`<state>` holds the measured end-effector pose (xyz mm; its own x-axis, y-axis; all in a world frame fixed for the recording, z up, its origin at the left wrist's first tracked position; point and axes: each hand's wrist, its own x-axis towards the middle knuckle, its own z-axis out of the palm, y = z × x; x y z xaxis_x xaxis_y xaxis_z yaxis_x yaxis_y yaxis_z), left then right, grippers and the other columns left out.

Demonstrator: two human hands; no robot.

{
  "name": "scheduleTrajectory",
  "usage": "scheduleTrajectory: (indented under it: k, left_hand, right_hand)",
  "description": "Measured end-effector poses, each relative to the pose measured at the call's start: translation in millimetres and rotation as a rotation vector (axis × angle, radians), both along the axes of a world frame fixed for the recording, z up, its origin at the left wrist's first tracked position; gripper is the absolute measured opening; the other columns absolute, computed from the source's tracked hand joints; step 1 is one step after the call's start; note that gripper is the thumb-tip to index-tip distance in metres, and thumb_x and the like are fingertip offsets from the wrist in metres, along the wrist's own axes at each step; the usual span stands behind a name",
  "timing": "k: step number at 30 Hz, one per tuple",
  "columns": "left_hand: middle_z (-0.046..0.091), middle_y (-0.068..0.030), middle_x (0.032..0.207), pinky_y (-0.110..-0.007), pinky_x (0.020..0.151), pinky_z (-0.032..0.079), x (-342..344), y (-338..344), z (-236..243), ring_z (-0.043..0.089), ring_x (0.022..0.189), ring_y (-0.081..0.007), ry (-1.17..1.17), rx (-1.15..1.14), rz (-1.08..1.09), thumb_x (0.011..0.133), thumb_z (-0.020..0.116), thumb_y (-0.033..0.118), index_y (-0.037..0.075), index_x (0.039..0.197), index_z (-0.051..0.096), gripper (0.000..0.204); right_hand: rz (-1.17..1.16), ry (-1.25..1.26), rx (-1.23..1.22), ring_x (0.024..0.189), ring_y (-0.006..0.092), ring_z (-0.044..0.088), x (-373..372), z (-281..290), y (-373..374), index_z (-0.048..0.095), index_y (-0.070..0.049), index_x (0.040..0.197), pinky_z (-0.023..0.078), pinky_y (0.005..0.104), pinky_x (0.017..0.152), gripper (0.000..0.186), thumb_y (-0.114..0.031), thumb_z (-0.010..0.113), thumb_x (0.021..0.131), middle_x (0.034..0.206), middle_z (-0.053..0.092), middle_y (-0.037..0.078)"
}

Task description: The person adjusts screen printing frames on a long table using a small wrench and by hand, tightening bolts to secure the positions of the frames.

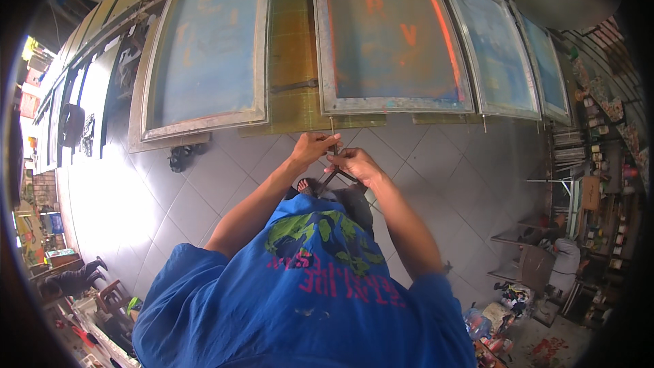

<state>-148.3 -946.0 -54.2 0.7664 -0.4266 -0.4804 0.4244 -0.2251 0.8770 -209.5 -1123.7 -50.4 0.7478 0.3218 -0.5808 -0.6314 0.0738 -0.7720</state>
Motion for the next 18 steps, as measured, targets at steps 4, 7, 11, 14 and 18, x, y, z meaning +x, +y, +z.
scheduleTrajectory:
  k: [4,7,11,14,18]
  left_hand:
    - [0.072,-0.0127,0.105,-0.030,0.081,0.052,-3.9,-0.9,-2.7,0.063,0.092,-0.0151,-0.022,-0.009,-0.034,0.101,0.060,0.037,-0.007,0.110,0.071,0.046]
    - [0.070,-0.0128,0.113,-0.031,0.081,0.053,-9.8,-2.8,-2.9,0.063,0.093,-0.0159,0.078,-0.268,-0.016,0.105,0.051,0.035,-0.007,0.120,0.066,0.047]
    - [0.067,-0.0138,0.119,-0.030,0.077,0.053,-10.8,-1.4,-1.5,0.063,0.091,-0.0157,0.194,-0.310,-0.018,0.106,0.050,0.036,-0.007,0.129,0.059,0.049]
    - [0.067,-0.0147,0.114,-0.028,0.070,0.052,-14.5,-6.3,7.4,0.063,0.088,-0.0144,0.190,-0.224,0.081,0.103,0.056,0.039,-0.007,0.129,0.059,0.053]
    - [0.065,-0.0030,0.072,-0.026,0.054,0.045,-19.8,-12.8,3.2,0.057,0.062,-0.0091,-0.032,0.161,0.176,0.089,0.075,0.037,-0.006,0.091,0.071,0.043]
  right_hand:
    - [0.074,0.008,0.166,0.104,0.0231,0.070,-1.3,9.6,1.3,0.060,0.006,0.119,0.051,0.0313,0.097,0.038,-0.026,0.063,0.100,0.108,0.072,0.015]
    - [0.119,-0.030,0.251,0.108,0.0221,0.068,-0.1,10.2,-4.7,0.060,0.004,0.122,0.051,0.0311,0.096,0.035,-0.024,0.059,0.102,0.111,0.072,0.014]
    - [0.176,-0.062,0.097,0.110,0.0184,0.067,1.8,-14.3,-12.8,0.064,0.000,0.119,0.051,0.0309,0.093,0.028,-0.021,0.059,0.101,0.111,0.073,0.010]
    - [0.143,-0.053,0.088,0.103,0.0174,0.070,9.6,-4.5,-9.8,0.069,-0.001,0.111,0.052,0.0297,0.089,0.024,-0.018,0.070,0.094,0.101,0.074,0.010]
    - [0.081,-0.040,0.012,0.085,0.0196,0.073,8.7,-8.2,-4.5,0.069,0.000,0.098,0.052,0.0301,0.084,0.025,-0.018,0.081,0.085,0.087,0.074,0.010]
